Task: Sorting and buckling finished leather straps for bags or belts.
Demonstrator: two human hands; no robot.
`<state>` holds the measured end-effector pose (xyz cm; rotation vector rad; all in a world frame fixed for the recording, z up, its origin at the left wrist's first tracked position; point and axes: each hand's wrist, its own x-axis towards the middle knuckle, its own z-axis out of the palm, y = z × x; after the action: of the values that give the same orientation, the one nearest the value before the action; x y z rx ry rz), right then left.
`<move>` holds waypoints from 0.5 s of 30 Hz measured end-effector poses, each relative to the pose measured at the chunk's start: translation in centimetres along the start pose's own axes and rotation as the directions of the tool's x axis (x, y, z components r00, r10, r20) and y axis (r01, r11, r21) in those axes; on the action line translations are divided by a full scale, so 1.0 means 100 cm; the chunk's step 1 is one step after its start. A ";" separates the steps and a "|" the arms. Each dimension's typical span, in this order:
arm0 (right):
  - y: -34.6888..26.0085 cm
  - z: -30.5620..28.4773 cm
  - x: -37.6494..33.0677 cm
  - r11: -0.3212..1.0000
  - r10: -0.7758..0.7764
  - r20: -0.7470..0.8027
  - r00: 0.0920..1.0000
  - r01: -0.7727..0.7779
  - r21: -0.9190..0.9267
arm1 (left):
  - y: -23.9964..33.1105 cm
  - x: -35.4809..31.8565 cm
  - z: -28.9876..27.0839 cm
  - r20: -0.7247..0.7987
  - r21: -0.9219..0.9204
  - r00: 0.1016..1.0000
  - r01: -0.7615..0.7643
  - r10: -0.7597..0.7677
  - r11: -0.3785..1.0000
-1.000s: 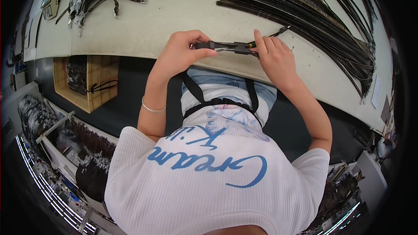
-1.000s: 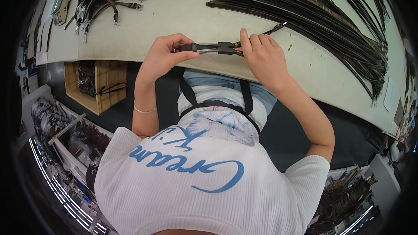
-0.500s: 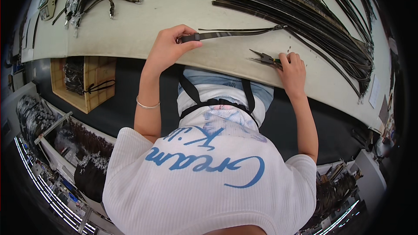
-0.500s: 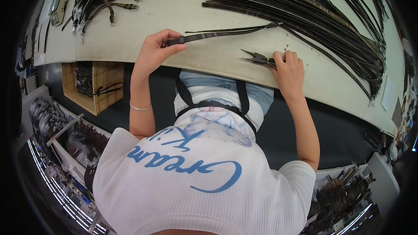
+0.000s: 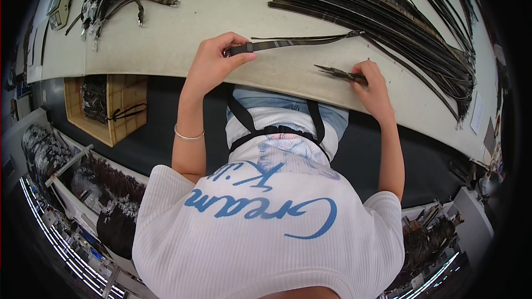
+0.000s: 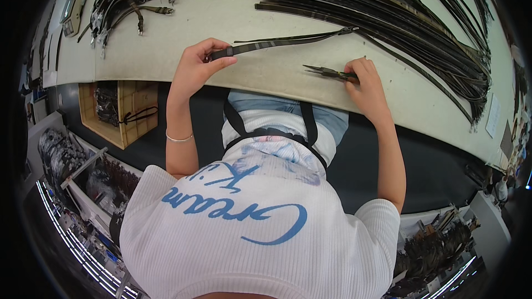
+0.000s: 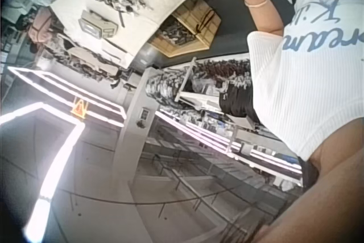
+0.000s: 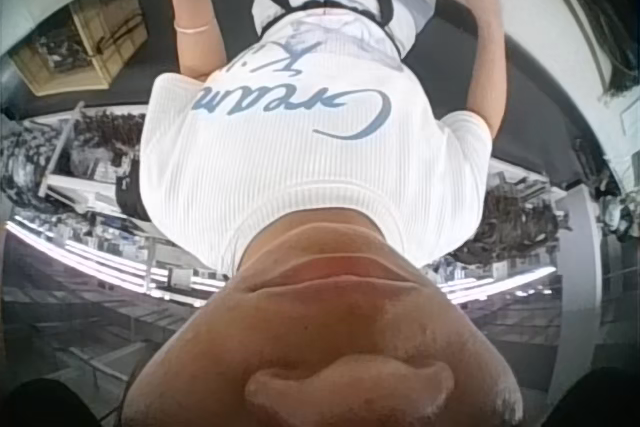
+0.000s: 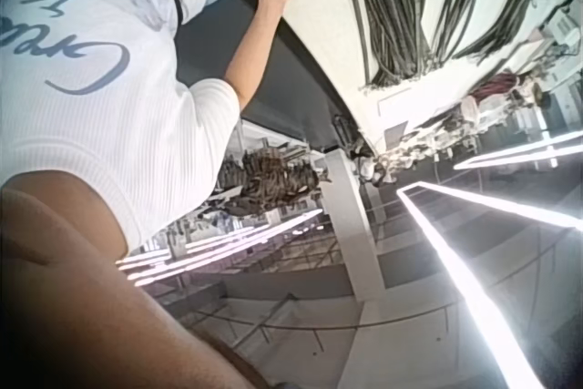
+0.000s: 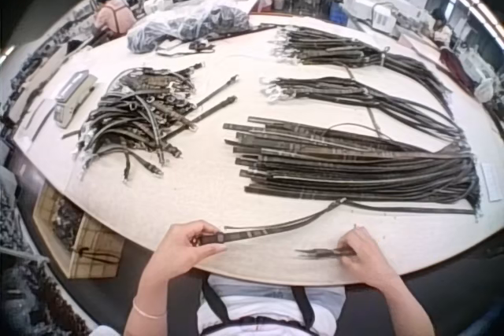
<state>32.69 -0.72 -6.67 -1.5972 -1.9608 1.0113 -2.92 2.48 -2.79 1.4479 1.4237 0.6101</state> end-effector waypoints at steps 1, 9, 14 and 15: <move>-0.001 0.003 -0.002 1.000 0.000 0.000 1.000 0.000 -0.001 | 0.001 0.000 0.000 -0.003 -0.007 1.000 -0.007 0.007 1.000; 0.004 0.029 -0.010 0.991 -0.109 -0.360 0.927 0.076 -0.106 | 0.003 0.001 0.000 -0.011 -0.006 1.000 -0.010 0.010 1.000; -0.001 0.028 -0.014 0.988 -0.141 -0.285 0.948 0.117 -0.101 | 0.001 0.000 0.001 -0.027 -0.039 0.999 -0.039 0.038 0.998; -0.004 0.027 -0.014 0.993 -0.114 -0.277 0.954 0.102 -0.058 | 0.001 0.000 0.001 -0.030 -0.040 0.999 -0.040 0.039 0.998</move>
<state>30.88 -2.87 -7.94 -1.5420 -1.8623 0.6626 -2.77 2.46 -2.73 1.4434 1.4004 0.6835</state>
